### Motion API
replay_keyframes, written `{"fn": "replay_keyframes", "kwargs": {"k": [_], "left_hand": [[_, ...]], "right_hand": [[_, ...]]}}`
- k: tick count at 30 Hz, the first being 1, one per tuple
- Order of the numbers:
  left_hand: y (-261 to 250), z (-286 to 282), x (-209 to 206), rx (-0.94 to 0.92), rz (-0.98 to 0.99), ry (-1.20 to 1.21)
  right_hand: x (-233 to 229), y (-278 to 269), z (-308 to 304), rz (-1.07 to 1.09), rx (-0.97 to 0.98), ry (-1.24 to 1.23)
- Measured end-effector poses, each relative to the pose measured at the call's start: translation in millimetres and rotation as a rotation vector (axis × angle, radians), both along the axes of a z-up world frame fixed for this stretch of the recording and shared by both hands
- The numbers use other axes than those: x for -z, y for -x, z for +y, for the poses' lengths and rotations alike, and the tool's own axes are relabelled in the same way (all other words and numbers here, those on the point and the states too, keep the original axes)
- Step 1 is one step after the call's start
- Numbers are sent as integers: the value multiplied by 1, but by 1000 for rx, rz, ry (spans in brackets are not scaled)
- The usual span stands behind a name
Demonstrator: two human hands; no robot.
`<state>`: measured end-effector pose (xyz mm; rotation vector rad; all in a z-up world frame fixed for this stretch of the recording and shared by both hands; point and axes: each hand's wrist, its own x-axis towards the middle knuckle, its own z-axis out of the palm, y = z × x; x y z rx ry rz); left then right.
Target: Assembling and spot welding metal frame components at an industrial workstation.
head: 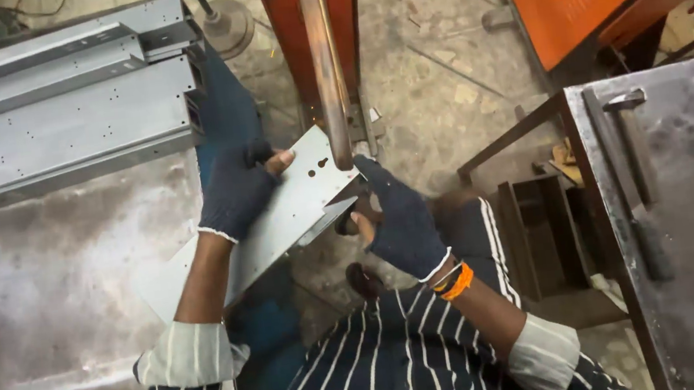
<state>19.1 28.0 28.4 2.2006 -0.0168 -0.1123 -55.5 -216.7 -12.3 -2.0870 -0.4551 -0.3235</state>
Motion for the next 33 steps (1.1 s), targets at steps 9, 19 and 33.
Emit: {"fn": "replay_keyframes", "kwargs": {"k": [9,19,33], "left_hand": [[21,-12,-7,-132,59,142],[71,-32,-15,-159,-3,76],[133,-128,4,169,-122,-125]], "right_hand": [[-4,-3,5,-19,133,-88],[23,16,-35,-311,185,142],[-46,60,-103,-180,79,-9]]}}
